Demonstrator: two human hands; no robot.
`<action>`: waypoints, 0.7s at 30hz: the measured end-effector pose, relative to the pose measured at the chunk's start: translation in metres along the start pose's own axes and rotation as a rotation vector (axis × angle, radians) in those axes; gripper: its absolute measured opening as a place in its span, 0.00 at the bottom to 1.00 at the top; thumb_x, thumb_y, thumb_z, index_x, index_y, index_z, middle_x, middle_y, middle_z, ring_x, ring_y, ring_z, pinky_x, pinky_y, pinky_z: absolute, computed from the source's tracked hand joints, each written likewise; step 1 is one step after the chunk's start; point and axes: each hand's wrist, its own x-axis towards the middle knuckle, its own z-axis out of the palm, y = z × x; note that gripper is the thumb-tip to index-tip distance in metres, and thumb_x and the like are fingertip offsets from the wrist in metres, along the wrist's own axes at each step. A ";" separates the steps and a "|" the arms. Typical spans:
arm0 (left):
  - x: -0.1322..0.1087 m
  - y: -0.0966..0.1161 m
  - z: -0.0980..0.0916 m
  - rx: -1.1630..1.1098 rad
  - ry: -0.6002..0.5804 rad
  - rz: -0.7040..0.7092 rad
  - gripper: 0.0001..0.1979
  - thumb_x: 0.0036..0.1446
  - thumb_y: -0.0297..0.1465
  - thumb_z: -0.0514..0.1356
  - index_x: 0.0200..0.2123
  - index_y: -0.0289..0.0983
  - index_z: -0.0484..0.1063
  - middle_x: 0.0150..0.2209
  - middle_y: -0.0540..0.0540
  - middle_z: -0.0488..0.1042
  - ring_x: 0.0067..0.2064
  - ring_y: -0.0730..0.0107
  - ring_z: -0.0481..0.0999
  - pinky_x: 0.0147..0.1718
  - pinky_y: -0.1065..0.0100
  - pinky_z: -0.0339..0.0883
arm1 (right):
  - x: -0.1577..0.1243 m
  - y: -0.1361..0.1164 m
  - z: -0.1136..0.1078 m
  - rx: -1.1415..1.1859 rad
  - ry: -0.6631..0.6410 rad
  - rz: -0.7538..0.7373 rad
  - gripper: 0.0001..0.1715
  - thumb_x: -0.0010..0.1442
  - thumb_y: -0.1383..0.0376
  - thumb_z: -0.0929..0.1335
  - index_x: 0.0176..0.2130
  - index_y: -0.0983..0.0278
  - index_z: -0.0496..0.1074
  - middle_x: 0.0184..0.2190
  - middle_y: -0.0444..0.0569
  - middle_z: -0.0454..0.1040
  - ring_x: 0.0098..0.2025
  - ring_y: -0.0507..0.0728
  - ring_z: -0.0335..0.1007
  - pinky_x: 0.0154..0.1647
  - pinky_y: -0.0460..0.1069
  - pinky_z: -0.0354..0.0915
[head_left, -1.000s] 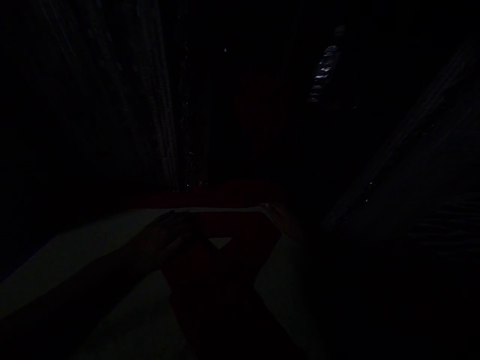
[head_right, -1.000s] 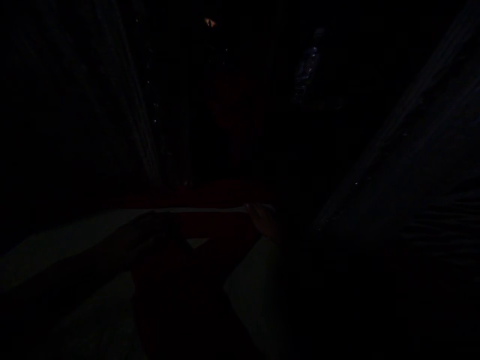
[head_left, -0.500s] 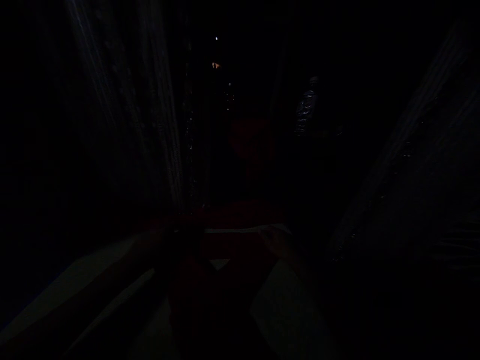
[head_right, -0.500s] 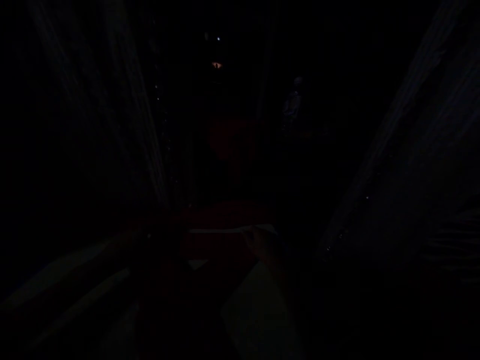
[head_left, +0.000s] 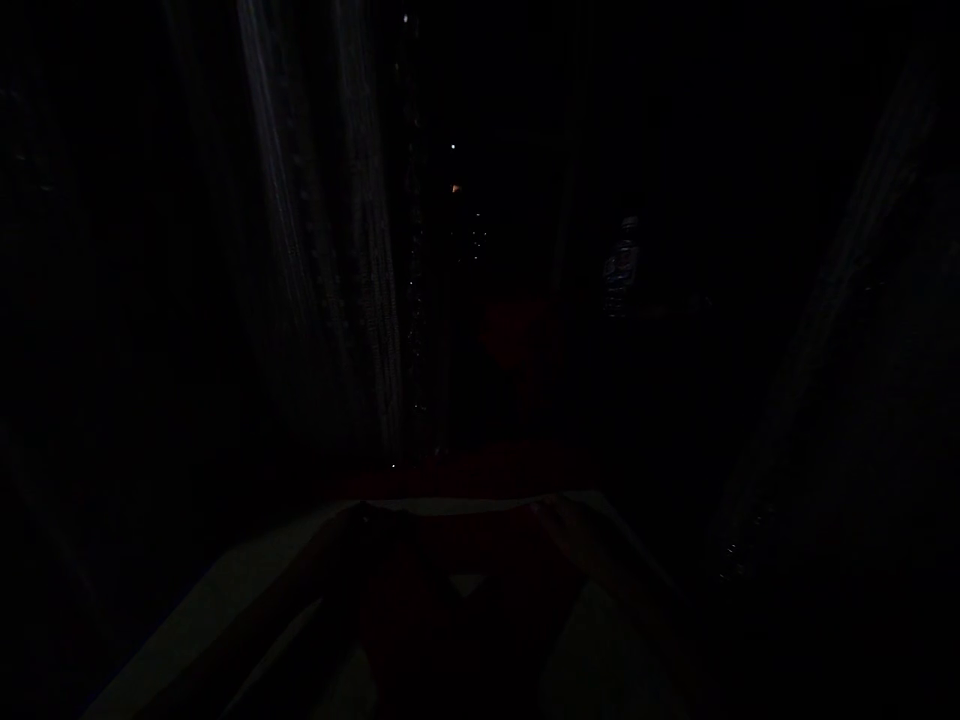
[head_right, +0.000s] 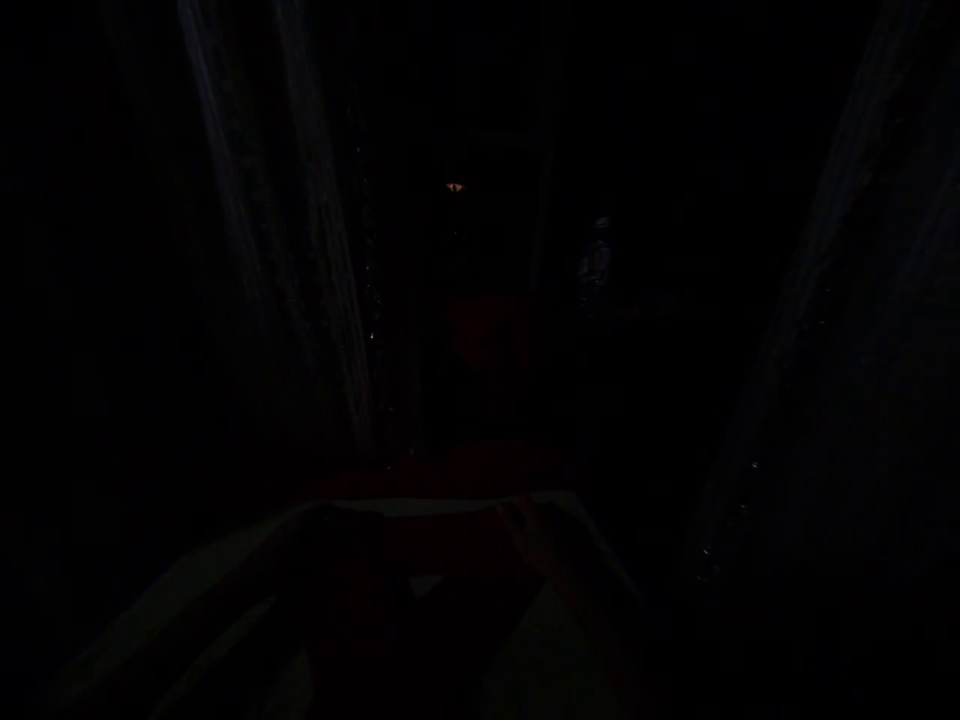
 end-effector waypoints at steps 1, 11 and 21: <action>-0.001 -0.004 0.000 0.019 -0.008 -0.004 0.19 0.69 0.46 0.62 0.50 0.41 0.85 0.46 0.44 0.87 0.51 0.50 0.86 0.48 0.61 0.79 | 0.001 0.000 0.001 0.001 0.022 -0.014 0.29 0.76 0.52 0.58 0.56 0.67 0.77 0.56 0.60 0.79 0.57 0.64 0.78 0.61 0.55 0.69; -0.017 -0.034 0.034 0.351 -0.098 0.453 0.29 0.79 0.48 0.48 0.78 0.59 0.57 0.79 0.52 0.58 0.80 0.45 0.57 0.76 0.31 0.49 | -0.029 -0.017 0.031 -0.521 -0.165 -0.367 0.39 0.79 0.45 0.55 0.79 0.52 0.58 0.80 0.39 0.44 0.83 0.63 0.41 0.83 0.71 0.41; -0.008 -0.038 0.051 0.368 -0.097 0.387 0.29 0.79 0.51 0.47 0.76 0.51 0.65 0.78 0.47 0.61 0.79 0.45 0.59 0.76 0.32 0.49 | -0.026 -0.014 0.028 -0.504 -0.139 -0.381 0.36 0.79 0.47 0.57 0.78 0.54 0.60 0.80 0.42 0.49 0.82 0.64 0.45 0.81 0.74 0.44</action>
